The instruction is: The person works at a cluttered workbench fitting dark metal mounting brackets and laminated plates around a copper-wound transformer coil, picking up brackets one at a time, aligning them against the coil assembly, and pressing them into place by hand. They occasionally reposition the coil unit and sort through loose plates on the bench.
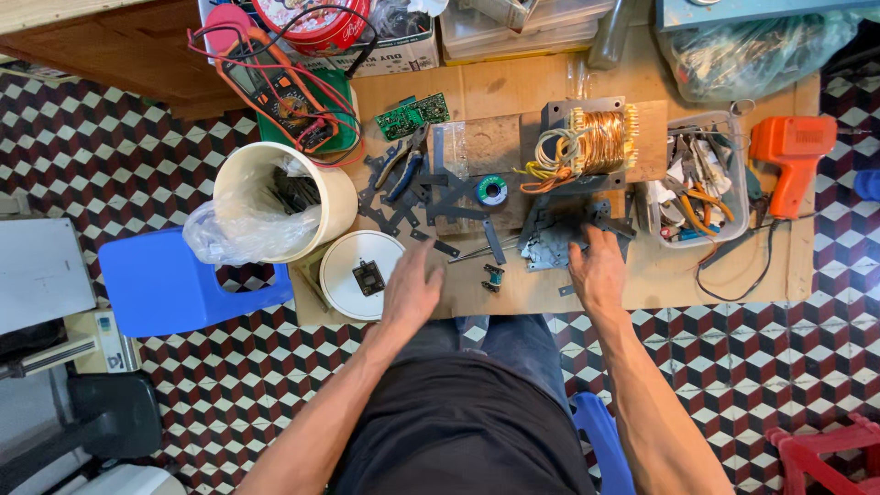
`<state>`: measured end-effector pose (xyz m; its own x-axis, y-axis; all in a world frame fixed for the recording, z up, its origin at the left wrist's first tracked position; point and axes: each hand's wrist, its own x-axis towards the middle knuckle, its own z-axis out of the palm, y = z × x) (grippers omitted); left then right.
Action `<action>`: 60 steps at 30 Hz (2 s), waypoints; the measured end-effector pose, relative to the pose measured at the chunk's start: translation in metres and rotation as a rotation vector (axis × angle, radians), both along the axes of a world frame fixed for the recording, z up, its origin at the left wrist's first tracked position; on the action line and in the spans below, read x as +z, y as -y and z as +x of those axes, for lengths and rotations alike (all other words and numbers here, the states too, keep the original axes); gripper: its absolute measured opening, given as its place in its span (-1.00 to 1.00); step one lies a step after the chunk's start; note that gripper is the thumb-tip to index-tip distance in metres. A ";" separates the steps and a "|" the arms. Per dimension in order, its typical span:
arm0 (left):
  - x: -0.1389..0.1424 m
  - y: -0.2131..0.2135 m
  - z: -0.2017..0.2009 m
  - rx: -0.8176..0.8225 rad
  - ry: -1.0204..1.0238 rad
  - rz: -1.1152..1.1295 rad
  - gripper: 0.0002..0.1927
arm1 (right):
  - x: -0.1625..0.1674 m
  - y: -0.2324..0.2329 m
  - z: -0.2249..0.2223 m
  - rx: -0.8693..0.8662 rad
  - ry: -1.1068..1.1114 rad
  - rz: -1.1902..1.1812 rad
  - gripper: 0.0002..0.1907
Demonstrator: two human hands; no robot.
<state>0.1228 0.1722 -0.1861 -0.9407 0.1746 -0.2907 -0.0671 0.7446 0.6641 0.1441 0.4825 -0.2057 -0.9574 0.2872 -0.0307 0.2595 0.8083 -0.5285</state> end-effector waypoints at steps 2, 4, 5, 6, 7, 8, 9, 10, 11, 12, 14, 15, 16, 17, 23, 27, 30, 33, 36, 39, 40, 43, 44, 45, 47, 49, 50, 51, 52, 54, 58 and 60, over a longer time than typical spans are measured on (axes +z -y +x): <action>0.003 -0.009 0.018 0.029 0.176 0.063 -0.53 | 0.004 0.014 -0.021 0.052 0.050 0.012 -0.64; -0.001 -0.024 0.022 0.036 0.302 0.114 -0.57 | 0.002 0.035 -0.039 0.034 0.205 0.046 -0.58; -0.003 -0.033 0.024 0.023 0.326 0.124 -0.57 | -0.001 0.046 -0.047 -0.007 0.331 0.074 -0.49; -0.006 -0.043 0.026 0.011 0.349 0.134 -0.57 | -0.004 0.053 -0.054 -0.048 0.456 0.104 -0.39; -0.008 -0.053 0.027 0.015 0.362 0.161 -0.57 | -0.007 0.055 -0.059 -0.121 0.465 0.125 -0.32; -0.010 -0.063 0.027 0.027 0.369 0.181 -0.57 | -0.012 0.058 -0.067 -0.186 0.468 0.141 -0.25; -0.012 -0.066 0.026 0.042 0.370 0.194 -0.56 | -0.020 0.064 -0.075 -0.247 0.468 0.147 -0.17; -0.013 -0.068 0.025 0.046 0.393 0.187 -0.56 | -0.025 0.068 -0.079 -0.248 0.433 0.124 -0.24; -0.013 -0.070 0.025 0.046 0.416 0.188 -0.56 | -0.028 0.068 -0.080 -0.253 0.398 0.107 -0.31; -0.012 -0.069 0.025 0.048 0.441 0.192 -0.56 | -0.032 0.067 -0.084 -0.258 0.365 0.094 -0.37; -0.011 -0.063 0.026 0.003 0.383 0.214 -0.56 | -0.034 0.069 -0.092 -0.284 0.328 0.076 -0.45; -0.010 -0.062 0.027 -0.026 0.357 0.228 -0.56 | -0.034 0.068 -0.091 -0.303 0.311 0.071 -0.49; -0.010 -0.061 0.028 -0.015 0.356 0.227 -0.56 | -0.035 0.065 -0.086 -0.308 0.214 -0.011 -0.55; -0.011 -0.060 0.027 -0.008 0.357 0.228 -0.55 | -0.032 0.060 -0.079 -0.314 0.116 -0.090 -0.60; -0.018 -0.086 0.016 0.019 0.317 0.218 -0.52 | 0.005 0.028 -0.033 -0.579 -0.003 -0.795 -0.82; -0.025 -0.121 0.010 0.064 0.097 0.424 -0.47 | 0.014 0.014 -0.005 -0.530 -0.129 -1.083 -0.82; -0.040 -0.147 0.000 0.339 0.571 0.722 -0.55 | 0.008 0.017 0.011 -0.614 -0.046 -1.409 -0.85; -0.050 -0.135 -0.005 0.542 0.592 0.825 -0.58 | -0.003 0.030 0.027 -0.568 0.222 -1.458 -0.81; -0.053 -0.091 -0.029 0.791 0.651 0.928 -0.58 | -0.015 0.021 0.040 -0.565 0.186 -1.051 -0.75; -0.047 -0.053 -0.053 0.920 0.456 1.024 -0.43 | -0.031 -0.007 0.050 -0.734 0.064 -0.717 -0.75; -0.046 -0.053 -0.052 0.938 0.414 0.937 -0.38 | -0.037 -0.013 0.052 -0.801 0.061 -0.720 -0.75; -0.044 -0.065 -0.030 0.891 0.303 0.685 -0.28 | -0.055 -0.019 0.053 -0.986 0.041 -0.792 -0.72; -0.047 -0.082 -0.015 0.792 0.291 0.599 -0.30 | -0.060 -0.017 0.052 -1.032 0.028 -0.857 -0.70; -0.052 -0.102 -0.002 0.678 0.281 0.513 -0.32 | -0.062 -0.018 0.051 -1.077 0.013 -0.923 -0.68; -0.067 -0.145 0.008 0.450 0.343 0.412 -0.35 | -0.065 -0.013 0.048 -1.074 0.025 -0.919 -0.62; -0.081 -0.180 0.007 0.374 0.350 0.372 -0.32 | -0.067 -0.009 0.043 -1.079 -0.002 -0.948 -0.56; -0.087 -0.193 0.004 0.374 0.329 0.367 -0.27 | -0.068 -0.009 0.040 -1.085 -0.039 -0.980 -0.54; -0.088 -0.201 0.000 0.374 0.306 0.363 -0.22 | -0.069 -0.010 0.037 -1.089 -0.077 -1.011 -0.51; -0.088 -0.206 -0.002 0.344 0.273 0.274 -0.25 | -0.069 -0.013 0.032 -1.098 -0.051 -1.040 -0.50; -0.088 -0.211 -0.003 0.279 0.209 0.093 -0.32 | -0.068 -0.019 0.028 -1.121 0.005 -1.097 -0.47; -0.076 -0.216 -0.010 0.268 0.411 0.222 -0.45 | -0.059 -0.031 0.031 -1.046 0.053 -1.139 -0.48; -0.069 -0.219 -0.017 0.162 0.452 0.178 -0.52 | -0.053 -0.033 0.032 -1.041 0.048 -1.193 -0.48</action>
<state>0.1054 0.3907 -0.2553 -0.7472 0.1210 -0.6535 -0.4816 0.5790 0.6579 0.1765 0.5157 -0.2591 -0.3569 0.5797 -0.7325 0.4464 -0.5830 -0.6789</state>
